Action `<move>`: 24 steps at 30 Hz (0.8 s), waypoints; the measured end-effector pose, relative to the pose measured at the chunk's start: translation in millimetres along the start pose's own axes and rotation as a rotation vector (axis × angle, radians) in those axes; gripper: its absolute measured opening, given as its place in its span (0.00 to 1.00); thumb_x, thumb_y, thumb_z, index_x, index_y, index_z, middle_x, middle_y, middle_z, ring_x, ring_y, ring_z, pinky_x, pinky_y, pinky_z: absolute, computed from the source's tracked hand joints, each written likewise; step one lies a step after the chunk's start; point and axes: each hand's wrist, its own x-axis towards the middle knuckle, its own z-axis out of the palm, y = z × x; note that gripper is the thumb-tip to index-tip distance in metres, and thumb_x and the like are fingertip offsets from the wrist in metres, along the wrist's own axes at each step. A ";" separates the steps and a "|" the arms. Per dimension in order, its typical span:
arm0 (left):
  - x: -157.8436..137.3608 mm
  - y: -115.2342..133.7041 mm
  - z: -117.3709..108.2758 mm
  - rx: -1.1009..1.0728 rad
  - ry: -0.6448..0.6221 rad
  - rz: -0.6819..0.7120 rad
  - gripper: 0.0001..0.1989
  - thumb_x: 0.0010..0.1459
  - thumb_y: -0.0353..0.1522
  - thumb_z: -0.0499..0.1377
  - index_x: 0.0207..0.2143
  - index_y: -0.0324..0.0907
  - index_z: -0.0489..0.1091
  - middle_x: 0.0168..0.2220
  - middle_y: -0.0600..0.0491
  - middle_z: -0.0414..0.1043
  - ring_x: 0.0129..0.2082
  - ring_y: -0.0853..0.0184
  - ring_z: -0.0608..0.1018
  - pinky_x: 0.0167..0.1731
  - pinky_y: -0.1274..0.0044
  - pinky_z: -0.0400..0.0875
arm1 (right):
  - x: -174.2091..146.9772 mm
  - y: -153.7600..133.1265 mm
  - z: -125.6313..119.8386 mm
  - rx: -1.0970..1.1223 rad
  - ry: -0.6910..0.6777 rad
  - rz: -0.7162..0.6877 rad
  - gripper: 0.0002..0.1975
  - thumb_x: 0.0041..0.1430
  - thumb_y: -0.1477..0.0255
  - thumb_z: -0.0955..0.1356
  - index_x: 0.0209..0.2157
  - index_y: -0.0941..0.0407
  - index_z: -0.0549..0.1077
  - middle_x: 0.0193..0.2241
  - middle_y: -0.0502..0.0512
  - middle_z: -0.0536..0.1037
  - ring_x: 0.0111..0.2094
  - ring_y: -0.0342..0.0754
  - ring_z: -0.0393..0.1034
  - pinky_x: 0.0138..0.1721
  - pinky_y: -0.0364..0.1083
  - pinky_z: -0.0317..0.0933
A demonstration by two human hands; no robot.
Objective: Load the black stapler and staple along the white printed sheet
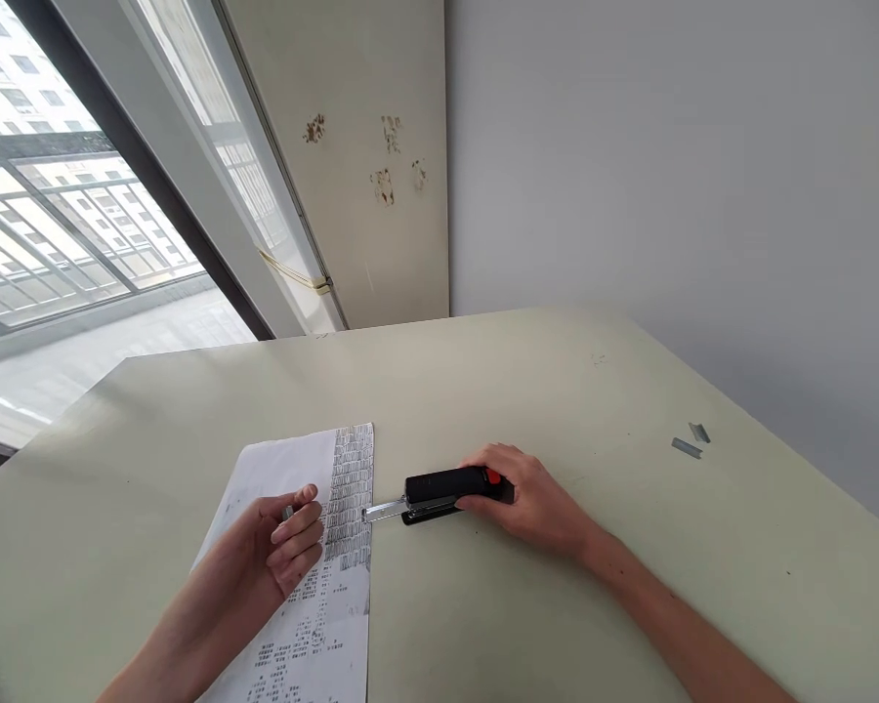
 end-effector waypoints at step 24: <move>23.4 16.6 -10.6 0.791 -0.059 0.274 0.24 0.65 0.55 0.60 0.35 0.45 0.64 0.26 0.61 0.46 0.27 0.68 0.50 0.28 0.75 0.50 | -1.7 -0.5 3.6 -0.015 0.009 0.021 0.15 0.68 0.54 0.70 0.48 0.48 0.76 0.42 0.52 0.80 0.40 0.51 0.72 0.43 0.49 0.65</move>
